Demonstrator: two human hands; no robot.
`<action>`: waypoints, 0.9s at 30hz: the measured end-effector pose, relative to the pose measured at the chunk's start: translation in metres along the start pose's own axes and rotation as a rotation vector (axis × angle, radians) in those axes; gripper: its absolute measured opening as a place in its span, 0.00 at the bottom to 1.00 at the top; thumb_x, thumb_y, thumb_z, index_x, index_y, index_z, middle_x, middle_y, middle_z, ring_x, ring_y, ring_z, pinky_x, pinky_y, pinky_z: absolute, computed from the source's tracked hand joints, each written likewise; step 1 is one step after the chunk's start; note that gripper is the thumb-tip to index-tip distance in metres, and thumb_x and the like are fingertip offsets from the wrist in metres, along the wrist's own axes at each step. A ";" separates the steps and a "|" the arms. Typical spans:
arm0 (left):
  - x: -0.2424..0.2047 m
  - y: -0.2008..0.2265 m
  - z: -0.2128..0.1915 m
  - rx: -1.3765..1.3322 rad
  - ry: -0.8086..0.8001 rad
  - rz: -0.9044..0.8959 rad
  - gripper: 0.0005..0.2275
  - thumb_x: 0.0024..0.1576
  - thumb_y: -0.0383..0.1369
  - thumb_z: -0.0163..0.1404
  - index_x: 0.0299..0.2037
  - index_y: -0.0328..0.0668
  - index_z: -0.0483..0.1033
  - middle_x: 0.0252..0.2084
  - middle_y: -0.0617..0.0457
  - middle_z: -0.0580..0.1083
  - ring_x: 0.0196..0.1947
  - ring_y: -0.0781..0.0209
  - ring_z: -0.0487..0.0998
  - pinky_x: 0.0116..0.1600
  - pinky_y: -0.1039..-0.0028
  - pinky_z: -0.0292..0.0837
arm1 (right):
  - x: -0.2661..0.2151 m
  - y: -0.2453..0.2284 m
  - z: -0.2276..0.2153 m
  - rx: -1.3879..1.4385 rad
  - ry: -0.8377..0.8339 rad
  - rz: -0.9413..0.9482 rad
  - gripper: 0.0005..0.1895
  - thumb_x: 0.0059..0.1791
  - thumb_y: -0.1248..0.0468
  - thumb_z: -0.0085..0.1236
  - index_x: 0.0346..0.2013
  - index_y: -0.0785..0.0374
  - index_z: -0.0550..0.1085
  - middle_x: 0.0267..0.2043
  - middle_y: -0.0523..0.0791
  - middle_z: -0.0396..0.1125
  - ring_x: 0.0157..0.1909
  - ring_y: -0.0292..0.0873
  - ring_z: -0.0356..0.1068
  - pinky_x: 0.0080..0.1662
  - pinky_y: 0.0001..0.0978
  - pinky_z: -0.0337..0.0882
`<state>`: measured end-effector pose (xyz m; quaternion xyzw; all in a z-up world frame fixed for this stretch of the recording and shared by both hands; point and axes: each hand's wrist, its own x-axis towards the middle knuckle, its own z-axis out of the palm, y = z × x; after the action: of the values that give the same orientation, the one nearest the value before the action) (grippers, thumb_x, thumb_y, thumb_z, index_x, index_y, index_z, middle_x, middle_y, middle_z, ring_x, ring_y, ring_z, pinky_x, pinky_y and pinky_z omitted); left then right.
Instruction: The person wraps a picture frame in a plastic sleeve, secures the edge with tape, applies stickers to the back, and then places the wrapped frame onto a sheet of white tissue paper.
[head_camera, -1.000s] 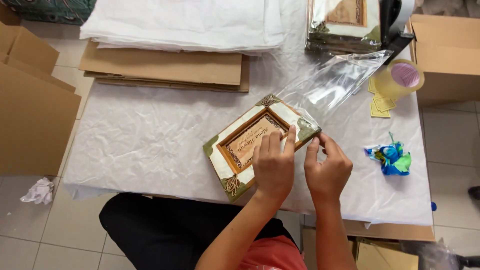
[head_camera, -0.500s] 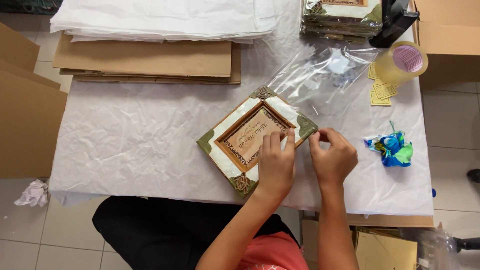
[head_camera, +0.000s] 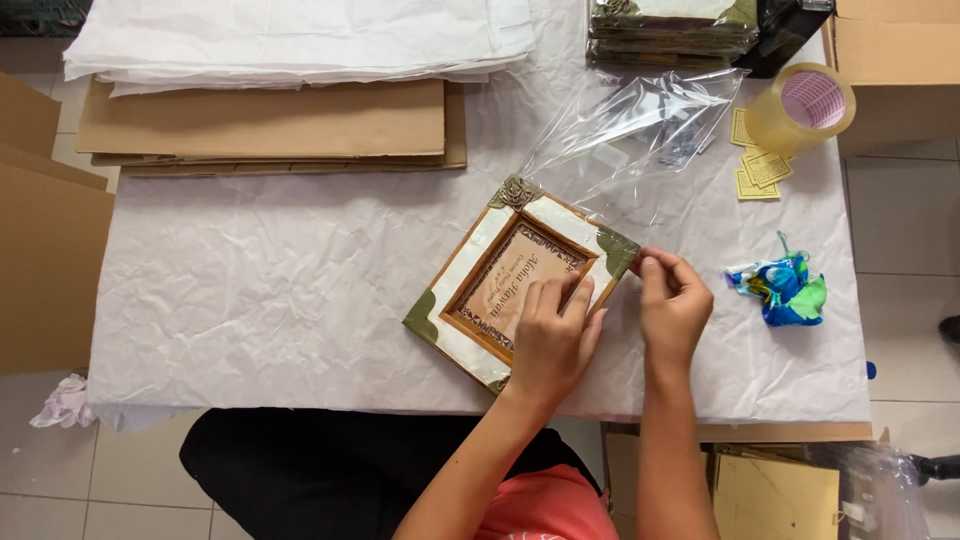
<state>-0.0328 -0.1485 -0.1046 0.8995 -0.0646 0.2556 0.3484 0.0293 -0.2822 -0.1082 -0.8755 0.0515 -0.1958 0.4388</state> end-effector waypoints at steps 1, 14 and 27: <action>-0.002 0.001 0.003 -0.005 0.027 0.007 0.15 0.55 0.30 0.60 0.50 0.30 0.79 0.47 0.38 0.73 0.47 0.42 0.76 0.50 0.61 0.75 | 0.005 -0.002 -0.001 0.310 -0.089 0.291 0.09 0.54 0.60 0.55 0.45 0.58 0.79 0.36 0.44 0.75 0.38 0.41 0.76 0.39 0.31 0.75; 0.051 0.001 -0.105 -0.190 0.487 -0.099 0.15 0.59 0.41 0.59 0.48 0.38 0.77 0.43 0.43 0.72 0.43 0.43 0.73 0.51 0.58 0.68 | 0.030 -0.090 -0.039 0.601 -0.158 0.066 0.14 0.54 0.62 0.65 0.51 0.68 0.78 0.39 0.49 0.75 0.44 0.36 0.74 0.53 0.35 0.79; 0.066 -0.048 -0.136 -0.976 0.307 -0.281 0.21 0.49 0.35 0.68 0.48 0.29 0.79 0.41 0.38 0.82 0.41 0.58 0.85 0.48 0.72 0.81 | 0.031 -0.122 -0.026 0.614 -0.184 -0.239 0.20 0.54 0.52 0.62 0.45 0.69 0.75 0.39 0.49 0.73 0.44 0.35 0.70 0.56 0.38 0.73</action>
<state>-0.0182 -0.0187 -0.0147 0.5849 -0.0030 0.2756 0.7629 0.0373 -0.2357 0.0113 -0.7164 -0.1526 -0.1724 0.6586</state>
